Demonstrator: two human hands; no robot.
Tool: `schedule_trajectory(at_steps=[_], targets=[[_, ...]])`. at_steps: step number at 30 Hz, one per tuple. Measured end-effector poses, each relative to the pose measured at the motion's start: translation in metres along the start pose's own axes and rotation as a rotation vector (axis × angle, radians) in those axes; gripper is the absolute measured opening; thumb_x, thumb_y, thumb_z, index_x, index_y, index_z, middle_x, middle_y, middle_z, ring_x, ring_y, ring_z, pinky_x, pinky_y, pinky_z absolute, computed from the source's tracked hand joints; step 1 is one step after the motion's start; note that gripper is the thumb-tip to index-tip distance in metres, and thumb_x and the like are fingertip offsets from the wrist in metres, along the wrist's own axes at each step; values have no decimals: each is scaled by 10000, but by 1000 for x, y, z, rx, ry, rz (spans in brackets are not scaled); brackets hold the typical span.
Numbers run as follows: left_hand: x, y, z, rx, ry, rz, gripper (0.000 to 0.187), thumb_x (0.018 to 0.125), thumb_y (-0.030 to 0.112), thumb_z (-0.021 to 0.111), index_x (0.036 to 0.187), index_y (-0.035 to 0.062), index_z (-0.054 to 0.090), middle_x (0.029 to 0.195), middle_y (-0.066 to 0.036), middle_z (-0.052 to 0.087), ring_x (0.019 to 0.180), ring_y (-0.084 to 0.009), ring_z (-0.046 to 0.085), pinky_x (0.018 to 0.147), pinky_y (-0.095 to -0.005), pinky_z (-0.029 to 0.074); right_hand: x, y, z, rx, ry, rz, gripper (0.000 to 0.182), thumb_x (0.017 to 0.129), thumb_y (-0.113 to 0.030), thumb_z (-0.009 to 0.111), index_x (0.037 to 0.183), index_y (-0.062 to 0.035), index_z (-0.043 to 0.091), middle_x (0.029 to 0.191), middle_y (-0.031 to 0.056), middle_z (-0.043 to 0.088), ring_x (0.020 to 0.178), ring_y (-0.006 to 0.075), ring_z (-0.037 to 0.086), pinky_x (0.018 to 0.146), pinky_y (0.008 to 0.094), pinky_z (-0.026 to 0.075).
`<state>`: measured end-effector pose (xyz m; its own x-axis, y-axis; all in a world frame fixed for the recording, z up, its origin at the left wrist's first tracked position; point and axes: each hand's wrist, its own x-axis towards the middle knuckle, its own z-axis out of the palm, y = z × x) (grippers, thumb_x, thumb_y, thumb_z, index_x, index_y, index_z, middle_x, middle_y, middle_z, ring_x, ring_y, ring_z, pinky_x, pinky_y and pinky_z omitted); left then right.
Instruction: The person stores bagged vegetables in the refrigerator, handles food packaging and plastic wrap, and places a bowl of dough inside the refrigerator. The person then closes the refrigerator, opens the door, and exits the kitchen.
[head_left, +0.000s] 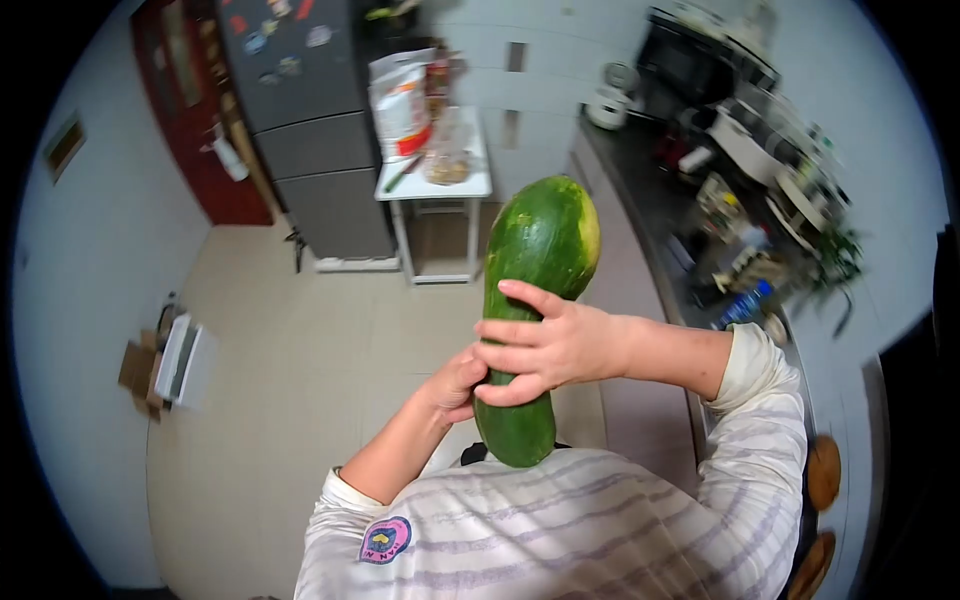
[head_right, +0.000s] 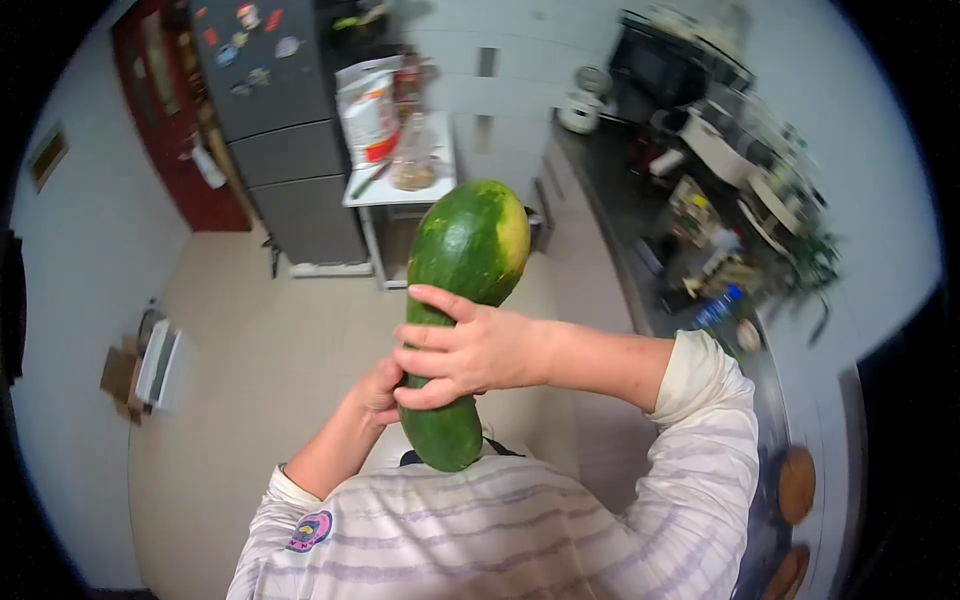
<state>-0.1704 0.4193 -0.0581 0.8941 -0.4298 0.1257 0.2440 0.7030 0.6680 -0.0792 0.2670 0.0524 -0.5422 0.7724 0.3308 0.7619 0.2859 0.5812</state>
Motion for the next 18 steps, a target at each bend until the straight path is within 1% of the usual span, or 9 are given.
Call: schedule_trajectory(at_steps=[2,5,6,8,10,12,14,15,18], targets=[[-11,19,-36,-12,37,124,914,665,532,755,1336,62,350,1219,-89,511,1117,-213,542,860,-354,532,32,24,44,-43,100,-92,295,787,-217,579,1044,-296,457,1070,-24,566,1056,165,547,1058,543,269],[-21,68,-76,-124,354,247,852,698,468,752,1330,39,374,1235,-132,512,1085,-243,563,835,-343,539,71,77,77,86,141,-109,340,770,-225,619,1083,-272,494,1153,-10,571,1072,179,546,1059,533,278],[-27,81,-95,-98,387,280,852,698,468,752,1330,39,374,1235,-132,512,1085,-243,563,835,-343,539,80,100,83,89,185,-139,340,770,-225,619,1083,-272,494,1153,-10,571,1072,179,546,1059,533,278],[-38,116,-141,-38,38,465,843,686,462,750,1293,-2,393,1221,-147,518,1069,-270,567,868,-374,523,86,161,91,-13,332,67,491,744,-164,620,1217,-231,510,1167,9,562,1112,175,508,1054,478,308],[-56,155,-173,-63,106,526,828,679,466,743,1250,-35,413,1183,-155,523,1077,-291,557,921,-409,486,99,232,124,-5,427,213,402,708,-91,641,1102,-156,593,1092,34,594,1053,205,548,1004,448,355],[-81,185,-192,-139,129,674,818,678,479,735,1229,-40,424,1134,-151,526,1083,-295,550,978,-431,434,133,288,167,7,400,363,337,671,-18,623,1000,-93,620,1012,61,616,977,231,582,957,444,383],[-87,192,-211,-78,176,768,801,686,486,725,1231,-22,430,1125,-138,519,1072,-304,554,983,-460,416,136,328,228,199,390,299,325,664,-8,605,979,-84,618,989,68,617,965,238,583,957,441,385],[-117,215,-221,-41,224,852,790,692,486,720,1232,-13,432,1122,-131,520,1068,-312,554,983,-484,407,176,344,256,342,309,270,314,656,2,586,959,-74,617,966,76,618,952,245,584,956,439,386],[-163,267,-255,69,322,982,771,704,463,722,1243,-4,428,1134,-120,515,1067,-332,553,970,-521,400,260,373,345,366,286,236,250,714,-70,594,962,-73,619,946,71,616,1000,239,566,987,448,353]])
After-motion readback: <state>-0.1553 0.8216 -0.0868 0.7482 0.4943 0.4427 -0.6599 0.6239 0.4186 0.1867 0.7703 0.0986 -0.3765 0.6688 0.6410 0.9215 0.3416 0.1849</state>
